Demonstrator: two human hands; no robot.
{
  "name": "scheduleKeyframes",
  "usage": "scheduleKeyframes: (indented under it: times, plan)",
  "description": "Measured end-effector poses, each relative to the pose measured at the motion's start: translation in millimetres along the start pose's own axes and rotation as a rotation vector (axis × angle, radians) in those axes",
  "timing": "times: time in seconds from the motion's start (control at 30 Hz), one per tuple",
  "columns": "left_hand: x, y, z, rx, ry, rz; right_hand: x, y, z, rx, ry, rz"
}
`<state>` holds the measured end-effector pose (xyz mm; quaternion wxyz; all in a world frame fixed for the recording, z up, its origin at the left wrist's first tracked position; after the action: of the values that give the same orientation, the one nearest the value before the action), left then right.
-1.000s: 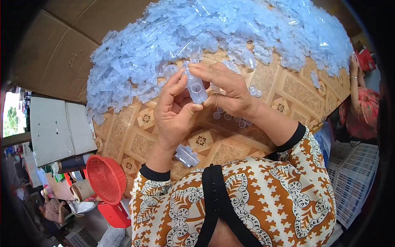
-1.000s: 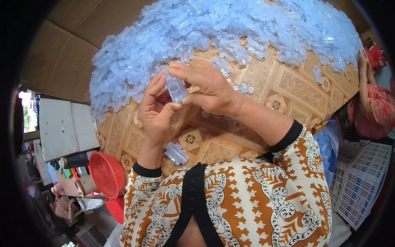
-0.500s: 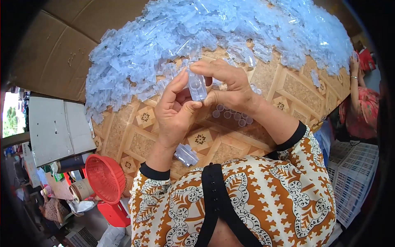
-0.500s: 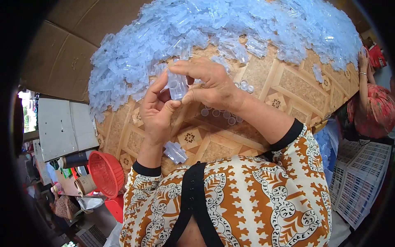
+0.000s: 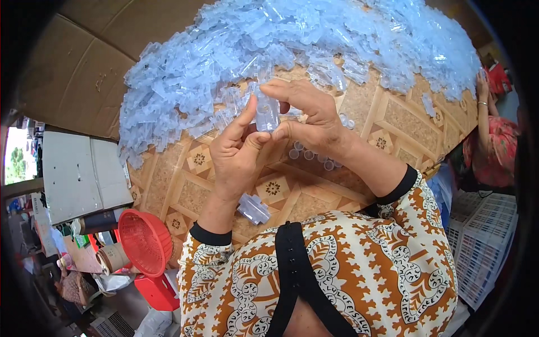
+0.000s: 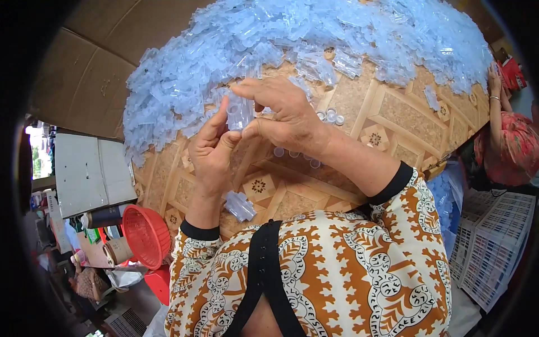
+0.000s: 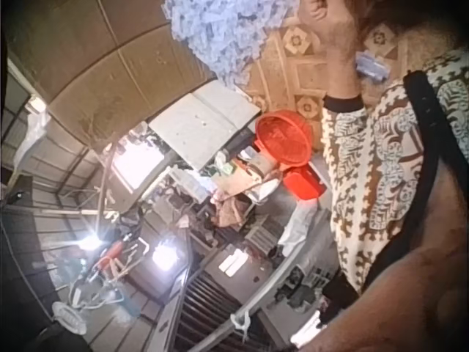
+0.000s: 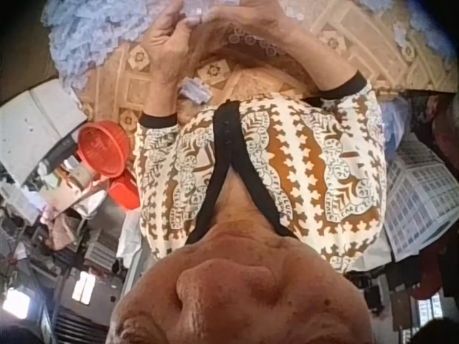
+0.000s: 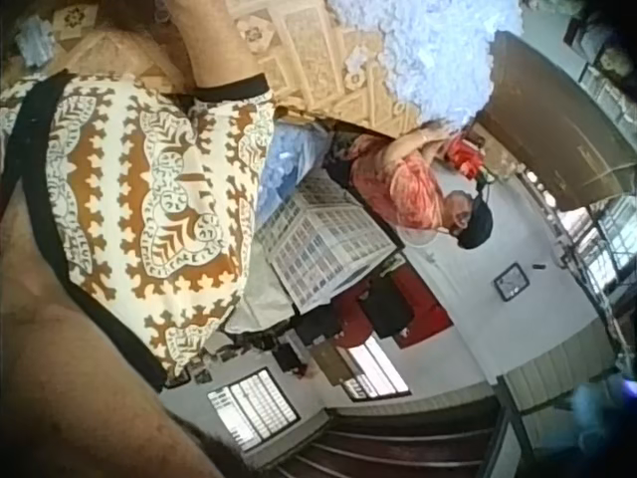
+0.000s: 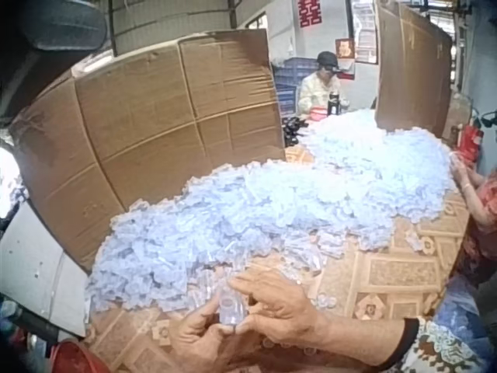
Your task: The person assembles plastic components by hand, picking up clear plastic housings and small circular caps from the table, pressing the caps into the housings, and setting the assembled pieces onto the table.
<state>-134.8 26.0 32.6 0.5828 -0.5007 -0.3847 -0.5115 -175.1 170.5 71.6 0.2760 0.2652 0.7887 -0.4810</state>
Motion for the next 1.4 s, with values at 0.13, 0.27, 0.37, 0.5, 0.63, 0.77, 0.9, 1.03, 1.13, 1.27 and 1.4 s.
scheduleKeyframes:
  times: [0.13,0.27,0.37,0.5,0.63,0.77,0.9,1.03,1.13,1.27,1.4]
  plan:
    - [11.3,3.3,5.0,-0.002,0.092,0.047,-1.5,1.1,1.0,0.01,-0.212,0.101]
    - [9.1,16.0,-3.9,0.054,0.007,0.071,-4.9,14.7,11.1,-0.044,-0.337,0.288]
    - [14.5,31.7,-5.1,0.018,-0.049,0.051,-14.0,30.0,14.6,-0.077,-0.316,0.272]
    - [22.2,52.8,-1.9,0.056,0.08,0.048,-31.4,40.7,19.1,-0.057,-0.454,0.298]
    - [17.4,76.3,6.6,0.092,0.128,0.048,-30.7,65.3,23.9,-0.012,-0.496,0.27]
    - [3.8,100.1,11.9,0.085,0.177,-0.012,-28.5,93.8,36.3,-0.041,-0.705,0.439]
    - [0.9,109.3,21.9,0.116,0.359,-0.054,-39.8,96.2,26.8,-0.027,-0.535,0.387]
    - [10.6,114.1,25.8,0.099,0.049,0.059,-42.3,98.0,16.5,0.049,-0.52,0.306]
    - [3.4,117.1,24.9,0.126,-0.099,0.111,-35.0,99.5,12.1,0.057,-0.454,0.308]
    - [-4.6,120.7,26.9,0.137,-0.165,0.086,-24.2,107.3,10.0,0.046,-0.433,0.458]
    - [-14.9,120.2,44.2,0.013,-0.027,0.014,-54.0,100.3,-0.9,0.171,0.051,0.079]
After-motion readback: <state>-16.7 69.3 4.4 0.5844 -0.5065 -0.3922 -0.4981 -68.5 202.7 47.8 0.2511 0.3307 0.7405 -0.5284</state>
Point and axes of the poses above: each hand's wrist, its own y-axis away from the middle knuckle, its own z-axis out of the palm, x = y × z, the point moved 9 cm from there along -y, towards the middle knuckle
